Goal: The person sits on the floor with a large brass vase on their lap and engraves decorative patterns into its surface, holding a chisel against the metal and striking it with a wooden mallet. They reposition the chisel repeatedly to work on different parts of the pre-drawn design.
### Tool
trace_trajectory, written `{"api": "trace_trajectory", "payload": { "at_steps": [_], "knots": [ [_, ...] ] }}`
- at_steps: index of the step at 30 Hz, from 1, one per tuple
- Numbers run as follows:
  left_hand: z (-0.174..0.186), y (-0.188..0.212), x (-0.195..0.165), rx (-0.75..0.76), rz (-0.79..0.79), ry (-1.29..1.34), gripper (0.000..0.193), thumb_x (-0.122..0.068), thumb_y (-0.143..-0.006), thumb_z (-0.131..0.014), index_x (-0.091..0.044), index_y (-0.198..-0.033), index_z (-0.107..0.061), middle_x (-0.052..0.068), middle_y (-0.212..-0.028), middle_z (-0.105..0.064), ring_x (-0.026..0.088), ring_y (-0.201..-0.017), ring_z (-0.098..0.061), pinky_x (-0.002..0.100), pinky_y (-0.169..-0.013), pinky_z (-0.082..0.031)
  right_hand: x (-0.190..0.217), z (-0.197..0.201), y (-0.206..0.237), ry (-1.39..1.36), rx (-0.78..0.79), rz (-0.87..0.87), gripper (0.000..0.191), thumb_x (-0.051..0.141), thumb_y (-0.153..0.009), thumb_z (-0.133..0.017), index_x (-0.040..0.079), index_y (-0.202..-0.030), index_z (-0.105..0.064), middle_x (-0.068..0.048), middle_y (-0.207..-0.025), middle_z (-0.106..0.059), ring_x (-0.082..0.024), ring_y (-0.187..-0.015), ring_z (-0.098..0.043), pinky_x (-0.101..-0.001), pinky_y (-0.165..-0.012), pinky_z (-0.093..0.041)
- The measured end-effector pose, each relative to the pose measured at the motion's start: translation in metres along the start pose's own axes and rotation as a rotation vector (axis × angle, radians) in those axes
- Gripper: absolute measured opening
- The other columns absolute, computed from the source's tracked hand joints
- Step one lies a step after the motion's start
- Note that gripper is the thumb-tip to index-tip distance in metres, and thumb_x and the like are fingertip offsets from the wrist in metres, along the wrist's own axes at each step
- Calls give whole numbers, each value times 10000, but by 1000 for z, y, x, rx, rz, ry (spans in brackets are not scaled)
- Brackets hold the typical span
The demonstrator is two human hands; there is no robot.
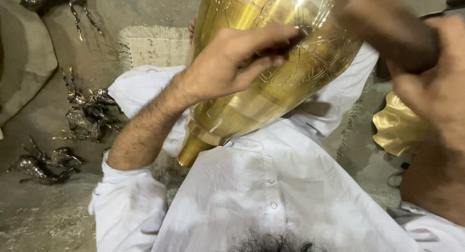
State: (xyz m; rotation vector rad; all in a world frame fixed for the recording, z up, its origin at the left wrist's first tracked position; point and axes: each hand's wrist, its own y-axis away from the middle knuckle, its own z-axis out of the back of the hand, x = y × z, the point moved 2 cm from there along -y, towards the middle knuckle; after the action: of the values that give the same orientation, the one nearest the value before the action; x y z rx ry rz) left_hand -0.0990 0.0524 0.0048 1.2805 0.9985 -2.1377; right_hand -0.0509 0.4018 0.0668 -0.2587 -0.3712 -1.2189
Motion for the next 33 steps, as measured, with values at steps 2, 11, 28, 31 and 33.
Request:
{"api": "trace_trajectory", "payload": {
  "at_steps": [2,11,28,31,33],
  "knots": [
    [-5,4,2,-69,39,48,416,-60,-1156,-683,-67,-1493,-439,126,-1279,-735,215,-1186,-772,335,-1086,-643,-8,-4,-11,-98,-20,11,338,-9,-1025,-748,-99,-1279,-543,-205,-1090,-650,-280,-969,-682,-340,-871,-546],
    [-12,3,4,-57,96,24,434,-70,-1151,-707,-60,-1493,-441,111,-1244,-750,199,-1175,-778,339,-1070,-630,-74,-35,-15,-288,24,-168,237,180,-1104,-709,-14,-1196,-607,-120,-1090,-696,-196,-968,-705,-286,-868,-574],
    [-5,-7,-1,22,93,25,421,-60,-1141,-730,-75,-1478,-478,108,-1223,-764,202,-1183,-779,327,-1064,-655,-71,-41,-27,-338,144,-399,287,351,-1130,-645,70,-1093,-595,-7,-894,-575,-116,-795,-539,-284,-730,-432],
    [-5,-9,-2,22,93,-28,434,-68,-1117,-748,-75,-1465,-489,115,-1232,-758,209,-1174,-776,343,-1059,-658,-83,-42,-18,-278,136,-369,262,275,-1146,-611,21,-1085,-592,-78,-919,-614,-164,-809,-594,-308,-738,-469],
    [-5,-10,-1,45,145,-66,435,-61,-1095,-746,-77,-1461,-512,119,-1240,-763,213,-1152,-786,338,-994,-667,-84,-41,-20,-239,169,-418,245,236,-1159,-617,4,-1083,-625,-126,-922,-660,-202,-793,-641,-337,-706,-500]
  ]
}}
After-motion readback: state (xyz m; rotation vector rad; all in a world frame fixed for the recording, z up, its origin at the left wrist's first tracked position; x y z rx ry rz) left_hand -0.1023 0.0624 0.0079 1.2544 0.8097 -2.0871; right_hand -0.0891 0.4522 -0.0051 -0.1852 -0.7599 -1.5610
